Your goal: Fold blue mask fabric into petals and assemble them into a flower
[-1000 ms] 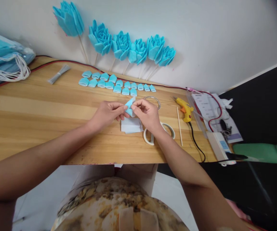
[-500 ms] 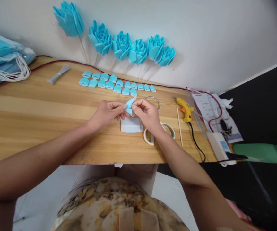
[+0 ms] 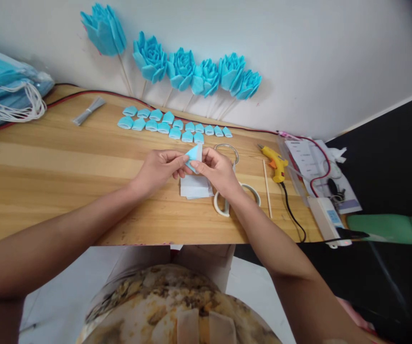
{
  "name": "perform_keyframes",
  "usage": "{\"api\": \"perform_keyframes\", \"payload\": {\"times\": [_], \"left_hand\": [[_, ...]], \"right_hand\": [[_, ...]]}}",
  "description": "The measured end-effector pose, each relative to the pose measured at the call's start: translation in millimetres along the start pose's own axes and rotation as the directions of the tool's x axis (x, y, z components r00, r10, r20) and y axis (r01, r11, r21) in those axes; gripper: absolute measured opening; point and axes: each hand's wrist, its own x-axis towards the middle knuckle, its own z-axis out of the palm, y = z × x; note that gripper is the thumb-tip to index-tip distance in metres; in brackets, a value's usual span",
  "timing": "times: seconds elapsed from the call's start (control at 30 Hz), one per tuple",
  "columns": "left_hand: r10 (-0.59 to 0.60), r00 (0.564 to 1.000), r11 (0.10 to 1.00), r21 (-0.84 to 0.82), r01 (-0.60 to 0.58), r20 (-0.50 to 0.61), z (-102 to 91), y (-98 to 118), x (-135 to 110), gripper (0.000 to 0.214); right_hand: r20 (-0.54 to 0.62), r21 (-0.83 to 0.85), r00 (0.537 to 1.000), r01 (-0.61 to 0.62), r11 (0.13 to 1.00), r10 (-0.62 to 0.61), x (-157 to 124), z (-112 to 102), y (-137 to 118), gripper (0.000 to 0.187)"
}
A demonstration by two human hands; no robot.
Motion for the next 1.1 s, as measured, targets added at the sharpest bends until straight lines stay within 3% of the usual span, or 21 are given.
{"api": "perform_keyframes", "payload": {"times": [0.17, 0.4, 0.73, 1.1], "left_hand": [[-0.007, 1.000, 1.000, 0.004, 0.007, 0.017, -0.6, -1.0, 0.1, 0.024], [0.057, 0.998, 0.998, -0.024, -0.057, -0.009, -4.6, -6.2, 3.9, 0.036], [0.057, 0.997, 0.997, -0.048, -0.059, -0.048, -3.7, -4.8, 3.3, 0.024], [0.063, 0.997, 0.994, -0.088, -0.059, 0.041, -4.0, -6.2, 3.5, 0.041]], "right_hand": [[-0.043, -0.078, 0.999, 0.008, 0.997, -0.011, 0.1, -0.6, -0.3, 0.042], [-0.007, -0.090, 1.000, 0.018, 0.996, -0.019, -0.4, -1.9, -0.1, 0.036], [0.073, -0.262, 0.997, 0.003, 0.965, 0.017, -4.9, 0.7, -1.8, 0.032], [-0.053, -0.088, 0.998, 0.027, 0.996, -0.032, -0.9, 1.1, -2.7, 0.032]]}}
